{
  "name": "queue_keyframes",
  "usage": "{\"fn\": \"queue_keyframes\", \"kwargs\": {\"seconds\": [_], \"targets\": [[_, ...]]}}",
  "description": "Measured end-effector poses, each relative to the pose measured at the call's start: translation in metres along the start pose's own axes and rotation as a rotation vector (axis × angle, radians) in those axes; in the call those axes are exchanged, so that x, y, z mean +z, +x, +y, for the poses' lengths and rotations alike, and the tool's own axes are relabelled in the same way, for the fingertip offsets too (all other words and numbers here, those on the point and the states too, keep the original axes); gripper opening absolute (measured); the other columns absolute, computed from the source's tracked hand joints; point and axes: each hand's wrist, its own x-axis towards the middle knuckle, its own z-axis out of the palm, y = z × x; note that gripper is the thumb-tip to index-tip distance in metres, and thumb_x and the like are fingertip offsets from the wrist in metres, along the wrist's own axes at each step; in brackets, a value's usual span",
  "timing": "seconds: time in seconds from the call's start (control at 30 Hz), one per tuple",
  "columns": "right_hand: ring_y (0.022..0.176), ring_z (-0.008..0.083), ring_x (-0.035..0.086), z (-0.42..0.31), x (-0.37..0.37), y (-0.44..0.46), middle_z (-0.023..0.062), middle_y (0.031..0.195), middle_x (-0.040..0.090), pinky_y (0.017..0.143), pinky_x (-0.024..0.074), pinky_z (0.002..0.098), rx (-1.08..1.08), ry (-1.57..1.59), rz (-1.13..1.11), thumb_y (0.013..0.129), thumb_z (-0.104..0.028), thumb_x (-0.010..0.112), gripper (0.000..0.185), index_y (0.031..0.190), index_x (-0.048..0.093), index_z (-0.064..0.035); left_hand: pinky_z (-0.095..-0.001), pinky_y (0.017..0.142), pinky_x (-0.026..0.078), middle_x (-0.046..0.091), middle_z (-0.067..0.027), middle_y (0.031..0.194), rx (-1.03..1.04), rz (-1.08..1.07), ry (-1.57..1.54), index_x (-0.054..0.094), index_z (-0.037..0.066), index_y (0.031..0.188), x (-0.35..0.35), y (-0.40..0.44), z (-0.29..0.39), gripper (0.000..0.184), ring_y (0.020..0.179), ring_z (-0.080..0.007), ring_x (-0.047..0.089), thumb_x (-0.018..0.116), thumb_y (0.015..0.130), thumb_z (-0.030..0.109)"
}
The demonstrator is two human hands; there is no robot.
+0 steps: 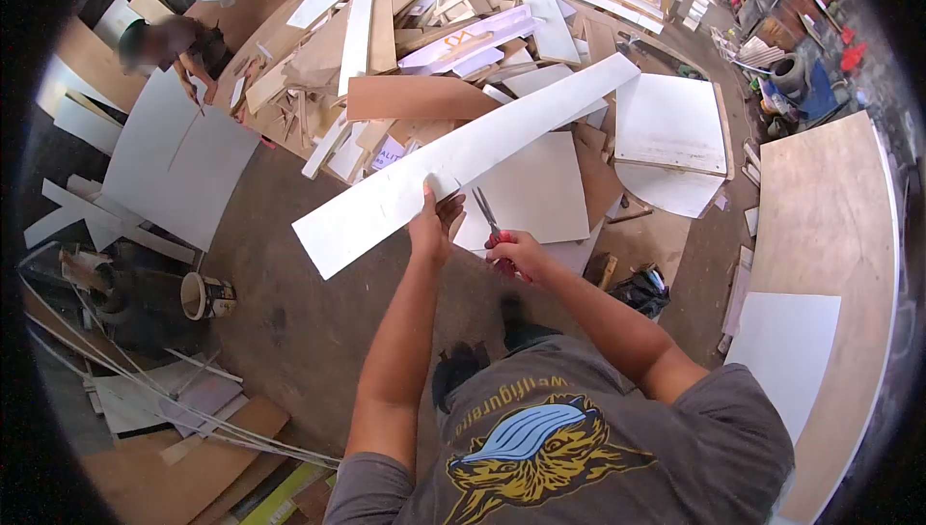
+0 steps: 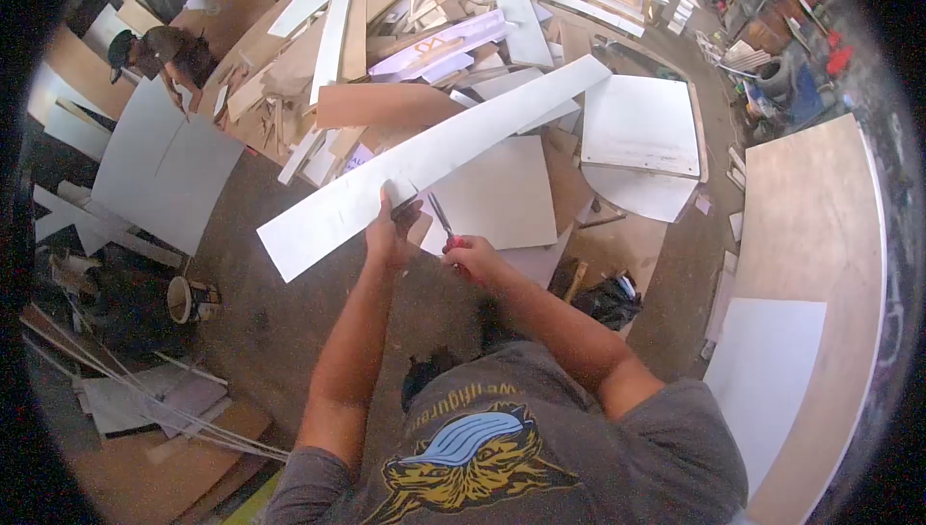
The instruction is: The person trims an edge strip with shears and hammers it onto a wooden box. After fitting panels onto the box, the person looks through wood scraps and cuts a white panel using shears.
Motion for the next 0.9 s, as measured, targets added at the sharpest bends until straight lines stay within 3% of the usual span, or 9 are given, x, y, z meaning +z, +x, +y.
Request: {"fn": "queue_keyframes", "kwargs": {"seconds": [0.23, 0.73, 0.83, 0.9], "targets": [[0.065, 0.0173, 0.064, -0.001, 0.021, 0.034, 0.0067, 0.081, 0.068, 0.055, 0.0495, 0.0343, 0.143, -0.179, -0.033, 0.089, -0.020, 0.072, 0.019, 0.096, 0.069, -0.0028, -0.0356, 0.070, 0.058, 0.071, -0.0080, 0.094, 0.040, 0.045, 0.095, 0.064, 0.004, 0.122, -0.044, 0.035, 0.004, 0.033, 0.078, -0.0193, 0.068, 0.074, 0.102, 0.028], [0.074, 0.0228, 0.067, -0.001, 0.031, 0.063, 0.0093, 0.085, 0.071, 0.067, 0.0540, 0.0399, 0.184, -0.029, -0.004, 0.090, -0.025, 0.070, 0.024, 0.100, 0.068, -0.0033, -0.0354, 0.063, 0.058, 0.070, -0.0093, 0.106, 0.080, 0.003, 0.140, 0.062, 0.003, 0.127, -0.042, 0.035, 0.004, 0.034, 0.081, -0.0231, 0.069, 0.076, 0.098, 0.016], [0.044, 0.0203, 0.053, 0.004, 0.036, 0.062, 0.0065, 0.061, 0.058, 0.039, 0.0376, 0.0373, 0.153, 0.100, 0.041, 0.087, -0.031, 0.070, 0.026, 0.081, 0.064, -0.0064, -0.0354, 0.064, 0.059, 0.070, -0.0098, 0.110, 0.136, 0.032, 0.130, 0.061, 0.002, 0.128, -0.034, 0.032, -0.001, 0.036, 0.084, -0.0242, 0.070, 0.076, 0.098, 0.014], [0.042, 0.0207, 0.052, 0.006, 0.034, 0.064, 0.0069, 0.061, 0.059, 0.038, 0.0354, 0.0368, 0.143, 0.060, 0.038, 0.088, -0.033, 0.069, 0.028, 0.080, 0.064, -0.0066, -0.0353, 0.063, 0.059, 0.070, -0.0100, 0.110, 0.155, 0.035, 0.119, 0.061, 0.002, 0.129, -0.029, 0.030, -0.003, 0.037, 0.084, -0.0240, 0.070, 0.076, 0.098, 0.014]]}}
